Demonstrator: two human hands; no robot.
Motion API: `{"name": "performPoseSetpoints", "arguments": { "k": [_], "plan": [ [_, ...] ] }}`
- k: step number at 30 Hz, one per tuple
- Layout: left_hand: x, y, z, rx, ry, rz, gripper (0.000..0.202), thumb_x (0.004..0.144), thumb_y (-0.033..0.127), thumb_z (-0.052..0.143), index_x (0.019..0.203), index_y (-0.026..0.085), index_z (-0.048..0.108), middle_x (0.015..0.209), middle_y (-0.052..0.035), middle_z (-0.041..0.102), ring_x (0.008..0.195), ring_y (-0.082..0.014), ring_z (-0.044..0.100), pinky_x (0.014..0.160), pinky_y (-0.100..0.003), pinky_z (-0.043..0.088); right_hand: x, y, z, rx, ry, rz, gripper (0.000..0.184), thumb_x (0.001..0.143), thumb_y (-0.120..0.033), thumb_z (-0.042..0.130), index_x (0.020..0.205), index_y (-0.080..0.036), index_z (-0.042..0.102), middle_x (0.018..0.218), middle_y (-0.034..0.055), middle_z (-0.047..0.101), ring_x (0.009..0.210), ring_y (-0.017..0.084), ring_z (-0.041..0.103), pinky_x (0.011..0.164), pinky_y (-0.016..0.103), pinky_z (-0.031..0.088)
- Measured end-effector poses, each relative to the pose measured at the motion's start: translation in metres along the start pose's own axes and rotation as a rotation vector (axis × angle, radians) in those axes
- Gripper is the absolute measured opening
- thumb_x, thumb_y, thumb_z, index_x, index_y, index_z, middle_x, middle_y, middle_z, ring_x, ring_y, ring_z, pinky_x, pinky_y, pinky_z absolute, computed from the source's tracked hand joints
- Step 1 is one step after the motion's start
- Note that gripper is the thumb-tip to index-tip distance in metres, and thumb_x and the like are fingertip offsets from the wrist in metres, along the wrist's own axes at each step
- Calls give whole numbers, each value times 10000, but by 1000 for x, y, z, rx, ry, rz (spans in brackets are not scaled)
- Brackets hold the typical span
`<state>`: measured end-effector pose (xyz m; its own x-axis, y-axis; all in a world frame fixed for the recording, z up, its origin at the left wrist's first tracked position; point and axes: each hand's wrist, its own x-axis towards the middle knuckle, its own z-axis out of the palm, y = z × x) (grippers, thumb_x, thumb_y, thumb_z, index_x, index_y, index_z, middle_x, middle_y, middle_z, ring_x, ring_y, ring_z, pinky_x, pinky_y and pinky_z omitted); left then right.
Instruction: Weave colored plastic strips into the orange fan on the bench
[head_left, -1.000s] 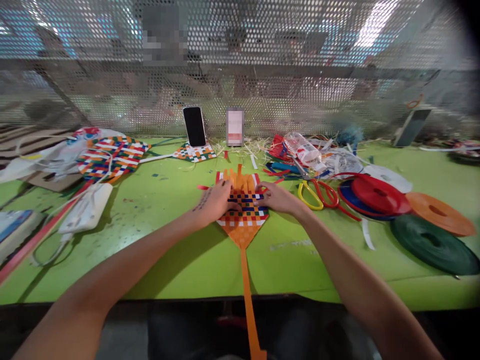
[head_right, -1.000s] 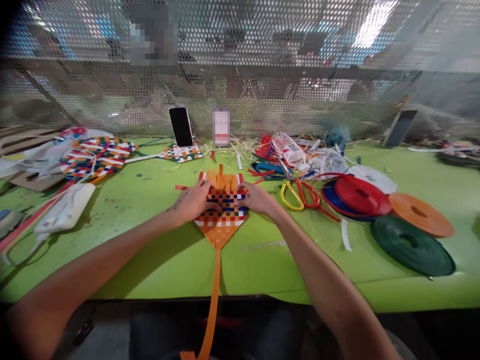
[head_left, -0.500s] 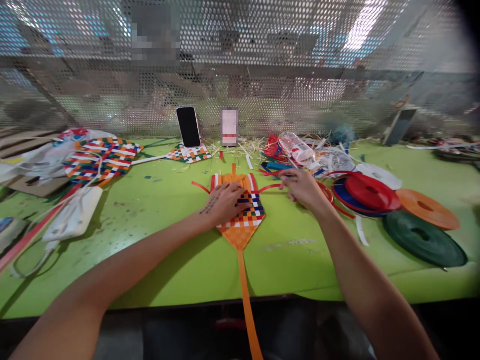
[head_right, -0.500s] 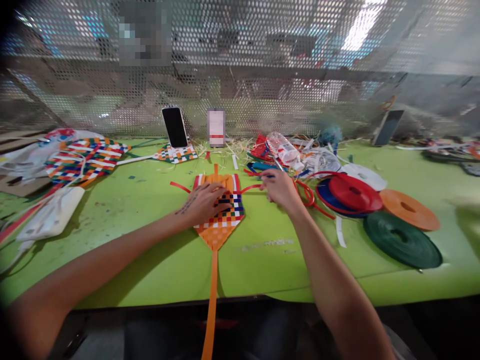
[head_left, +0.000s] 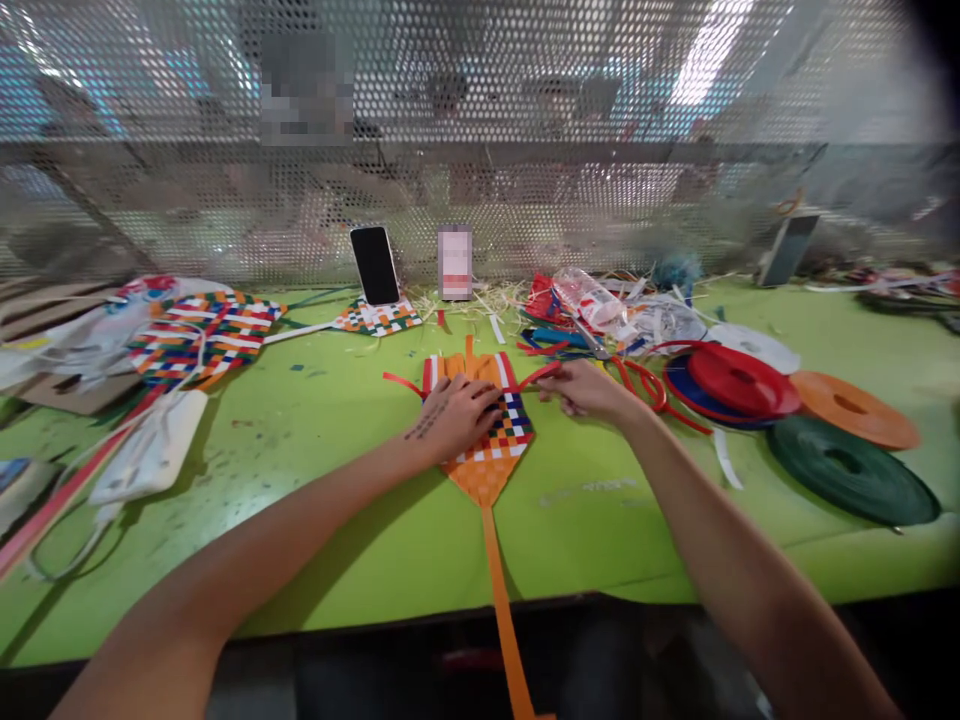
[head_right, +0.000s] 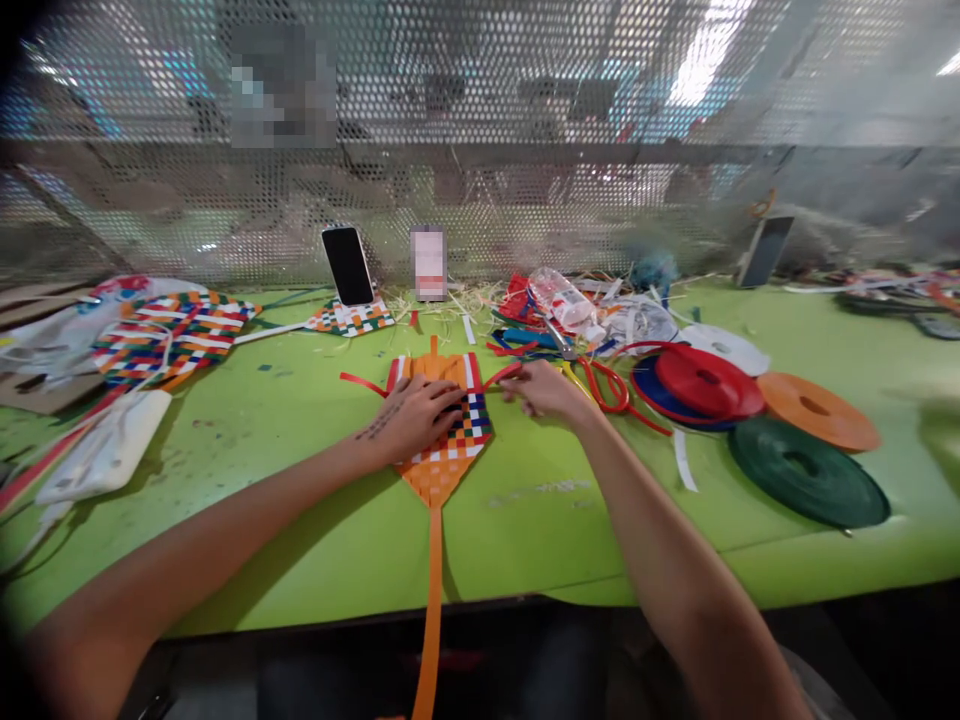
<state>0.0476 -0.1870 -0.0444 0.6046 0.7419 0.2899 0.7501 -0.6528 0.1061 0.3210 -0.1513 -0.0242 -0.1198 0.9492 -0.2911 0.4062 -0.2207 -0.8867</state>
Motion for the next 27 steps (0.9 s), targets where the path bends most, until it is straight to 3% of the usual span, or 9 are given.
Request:
{"name": "performPoseSetpoints", "arguments": {
  "k": [5, 9, 11, 14, 20, 24, 27],
  "plan": [
    [0, 1, -2, -4, -23, -4, 411, 1138, 440, 470, 1430, 257, 695, 1438, -43, 721, 1217, -290, 610, 1037, -477, 429, 6, -5, 30, 113, -6, -31, 118, 930, -238, 775, 996, -144, 800, 818, 68, 772, 383, 45, 424, 335, 195, 263],
    [1, 1, -2, 1, -30, -1, 427, 1145, 448, 442, 1424, 246, 694, 1430, -53, 724, 1213, -293, 603, 1024, -477, 429, 7, -6, 35, 141, -9, -88, 332, 862, -407, 869, 1045, -135, 818, 639, 7, 651, 406, 55, 382, 368, 203, 225],
    [1, 1, -1, 9, -25, -3, 425, 1141, 453, 453, 1430, 252, 691, 1427, -59, 725, 1220, -299, 602, 1022, -480, 427, 7, -7, 37, 135, -22, -100, 439, 809, -519, 898, 1000, -132, 816, 562, -22, 567, 416, 66, 371, 380, 214, 210],
    [1, 1, 0, 20, -19, -5, 426, 1135, 458, 467, 1431, 256, 696, 1391, -81, 735, 1221, -310, 607, 1001, -482, 434, 9, -9, 44, 90, -17, -135, 521, 744, -637, 905, 891, -150, 793, 570, -20, 559, 427, 70, 367, 392, 233, 204],
    [2, 3, -3, -9, -21, -12, 431, 1141, 448, 450, 1438, 262, 701, 1398, -73, 728, 1208, -309, 617, 988, -475, 437, 7, -19, 54, -29, 89, -164, 588, 760, -752, 839, 704, -200, 644, 532, -48, 460, 435, 83, 372, 408, 257, 224],
    [1, 2, -3, -19, -19, -8, 441, 1141, 453, 443, 1449, 262, 696, 1396, -81, 727, 1219, -313, 611, 984, -468, 431, 11, -17, 53, -56, 107, -195, 585, 745, -745, 838, 689, -205, 620, 542, -45, 462, 469, 90, 365, 439, 261, 248],
    [1, 2, -3, -25, -31, -15, 444, 1141, 455, 443, 1457, 265, 692, 1398, -80, 728, 1234, -313, 600, 992, -468, 425, 15, -13, 52, -136, 158, -298, 450, 809, -592, 805, 678, -194, 643, 597, -11, 549, 538, 107, 427, 501, 264, 314]
  ]
}}
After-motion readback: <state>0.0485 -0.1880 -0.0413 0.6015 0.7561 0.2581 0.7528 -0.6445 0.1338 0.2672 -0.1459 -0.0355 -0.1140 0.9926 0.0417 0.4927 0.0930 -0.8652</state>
